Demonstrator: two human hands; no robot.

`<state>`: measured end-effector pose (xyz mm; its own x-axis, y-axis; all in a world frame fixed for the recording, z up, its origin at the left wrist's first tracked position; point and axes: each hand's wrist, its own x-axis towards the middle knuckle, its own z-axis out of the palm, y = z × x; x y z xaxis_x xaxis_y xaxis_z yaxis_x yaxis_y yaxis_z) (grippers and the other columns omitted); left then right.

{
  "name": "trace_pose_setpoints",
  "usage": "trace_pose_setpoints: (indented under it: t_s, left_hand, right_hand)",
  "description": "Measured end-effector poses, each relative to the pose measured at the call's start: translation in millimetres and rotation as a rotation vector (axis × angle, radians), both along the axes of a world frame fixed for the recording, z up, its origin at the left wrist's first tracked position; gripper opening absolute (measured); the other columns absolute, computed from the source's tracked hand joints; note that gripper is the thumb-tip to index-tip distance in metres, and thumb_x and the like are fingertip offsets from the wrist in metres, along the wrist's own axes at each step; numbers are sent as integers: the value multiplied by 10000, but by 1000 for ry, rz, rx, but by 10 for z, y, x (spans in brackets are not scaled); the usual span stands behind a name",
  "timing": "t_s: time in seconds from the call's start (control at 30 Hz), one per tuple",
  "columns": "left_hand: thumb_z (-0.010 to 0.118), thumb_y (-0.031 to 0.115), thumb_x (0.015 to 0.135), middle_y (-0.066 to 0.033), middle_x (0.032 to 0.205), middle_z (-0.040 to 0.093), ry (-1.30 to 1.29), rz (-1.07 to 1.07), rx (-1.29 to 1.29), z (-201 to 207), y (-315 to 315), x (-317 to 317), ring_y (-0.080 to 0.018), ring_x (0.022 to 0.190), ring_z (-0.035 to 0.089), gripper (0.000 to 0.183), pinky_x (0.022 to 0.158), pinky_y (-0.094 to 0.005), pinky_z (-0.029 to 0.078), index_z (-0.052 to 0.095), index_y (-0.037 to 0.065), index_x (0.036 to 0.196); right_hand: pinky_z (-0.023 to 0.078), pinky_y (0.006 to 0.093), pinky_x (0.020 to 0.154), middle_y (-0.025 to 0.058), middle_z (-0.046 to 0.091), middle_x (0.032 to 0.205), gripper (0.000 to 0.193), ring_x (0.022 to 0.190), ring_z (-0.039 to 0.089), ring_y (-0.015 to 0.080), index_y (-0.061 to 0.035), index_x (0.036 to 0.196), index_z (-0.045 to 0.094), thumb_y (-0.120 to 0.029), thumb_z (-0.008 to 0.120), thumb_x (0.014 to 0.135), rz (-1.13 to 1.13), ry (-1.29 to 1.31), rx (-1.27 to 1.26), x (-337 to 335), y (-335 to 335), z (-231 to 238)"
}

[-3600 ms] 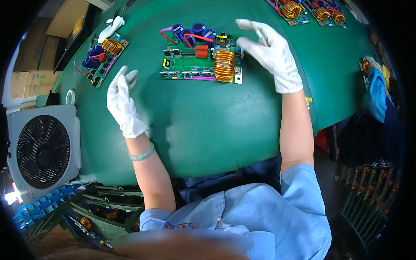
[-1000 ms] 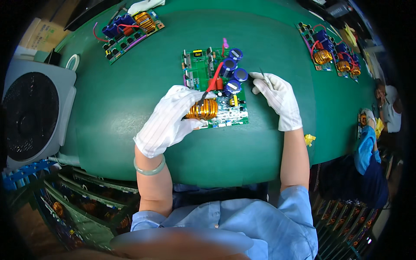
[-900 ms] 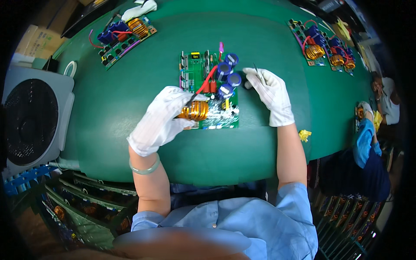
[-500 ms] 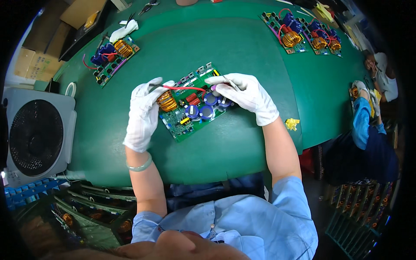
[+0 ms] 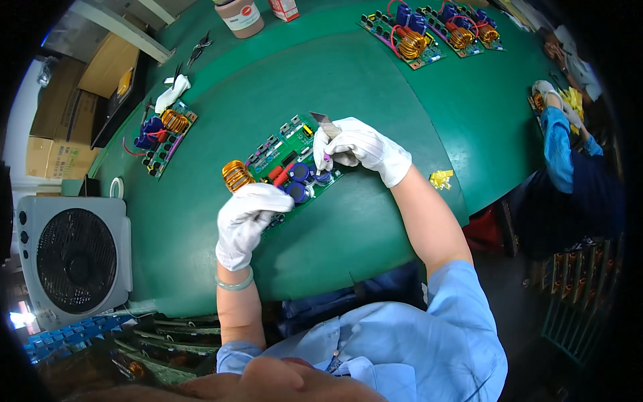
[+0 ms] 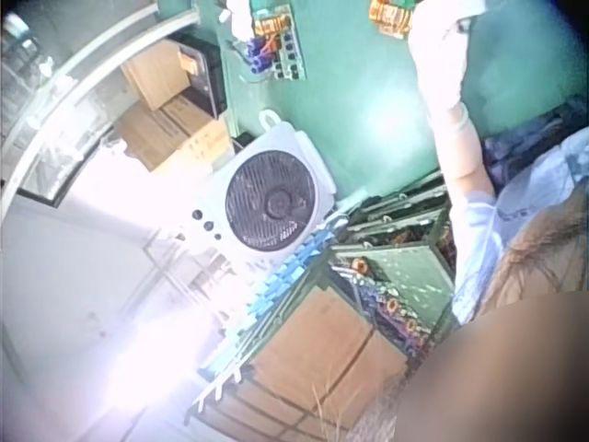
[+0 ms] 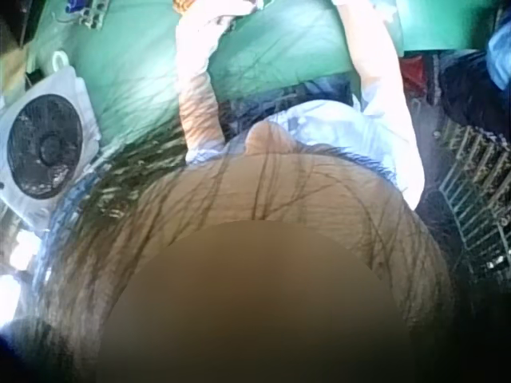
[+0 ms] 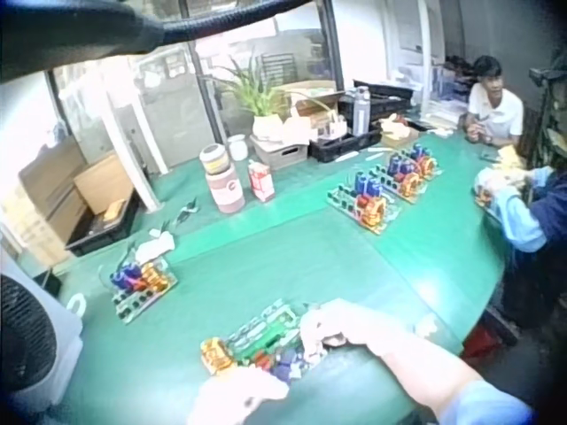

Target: The person picks up a green circuit board from a rack and places it on a green workbench. They use a small metal tool to scrape the surface of the board, then flip it over to inspect the components. The person repeats this process with multiple boards, handling them one at a time and placing them back on the rack.

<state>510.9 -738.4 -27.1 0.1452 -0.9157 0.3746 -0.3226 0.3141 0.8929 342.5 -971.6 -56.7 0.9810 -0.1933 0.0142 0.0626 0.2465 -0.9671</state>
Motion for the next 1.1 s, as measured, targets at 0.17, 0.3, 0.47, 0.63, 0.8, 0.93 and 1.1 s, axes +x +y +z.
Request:
trace_pose_setpoints:
  t_s: [0.17, 0.3, 0.47, 0.63, 0.8, 0.93, 1.1]
  left_hand:
    - [602, 82, 956, -113, 948, 743, -201, 226, -56, 53, 74, 246, -233, 930, 692, 140, 831, -327, 546, 720, 8, 960]
    - [630, 98, 925, -79, 1004, 757, -330, 197, -27, 13, 136, 385, -246, 932, 673, 126, 854, -338, 522, 722, 35, 983]
    - [641, 119, 916, -92, 1010, 756, -367, 167, -39, -21, 172, 418, -253, 947, 662, 131, 876, -348, 515, 717, 25, 967]
    - [636, 97, 933, -92, 1079, 717, -342, 290, -94, -55, 114, 401, -271, 1022, 649, 152, 884, -355, 517, 709, 59, 1061]
    - [874, 329, 725, -187, 1313, 559, -734, 605, 102, -85, 17, 443, -346, 1141, 582, 686, 979, -435, 501, 597, 96, 1307]
    - [896, 406, 665, -160, 1247, 614, -639, 479, 212, -207, -64, 498, -342, 1112, 602, 785, 971, -414, 506, 582, 94, 1313]
    - [904, 386, 644, -177, 1099, 681, -598, 504, 502, -40, -78, 463, -345, 1033, 644, 732, 919, -408, 528, 622, 68, 1240]
  right_hand:
    - [303, 213, 438, 113, 676, 767, 290, 553, 530, 98, 30, 826, 682, -251, 609, 817, -3, -11, -22, -7, -5, -19]
    - [295, 239, 438, 117, 638, 758, 344, 566, 519, 119, 24, 778, 665, -314, 609, 814, -18, 15, -55, -9, 24, 12]
    - [288, 232, 432, 112, 660, 754, 290, 543, 504, 101, 25, 806, 679, -254, 600, 800, -21, 21, -26, 10, 26, 25]
    - [245, 214, 434, 101, 688, 818, 294, 477, 401, 44, 24, 947, 712, -244, 628, 861, -44, 126, -20, 4, -6, 57]
    - [228, 179, 444, 100, 707, 978, 410, 494, 319, 0, 57, 1226, 642, -229, 620, 931, -424, 63, -73, 112, -8, 120]
    - [229, 180, 450, 89, 696, 924, 366, 479, 313, 7, 29, 1208, 666, -237, 607, 963, -432, 85, -93, 150, 2, 88]
    - [219, 186, 445, 81, 696, 885, 326, 466, 303, 5, 1, 1157, 704, -251, 618, 969, -447, 137, -113, 164, 19, 122]
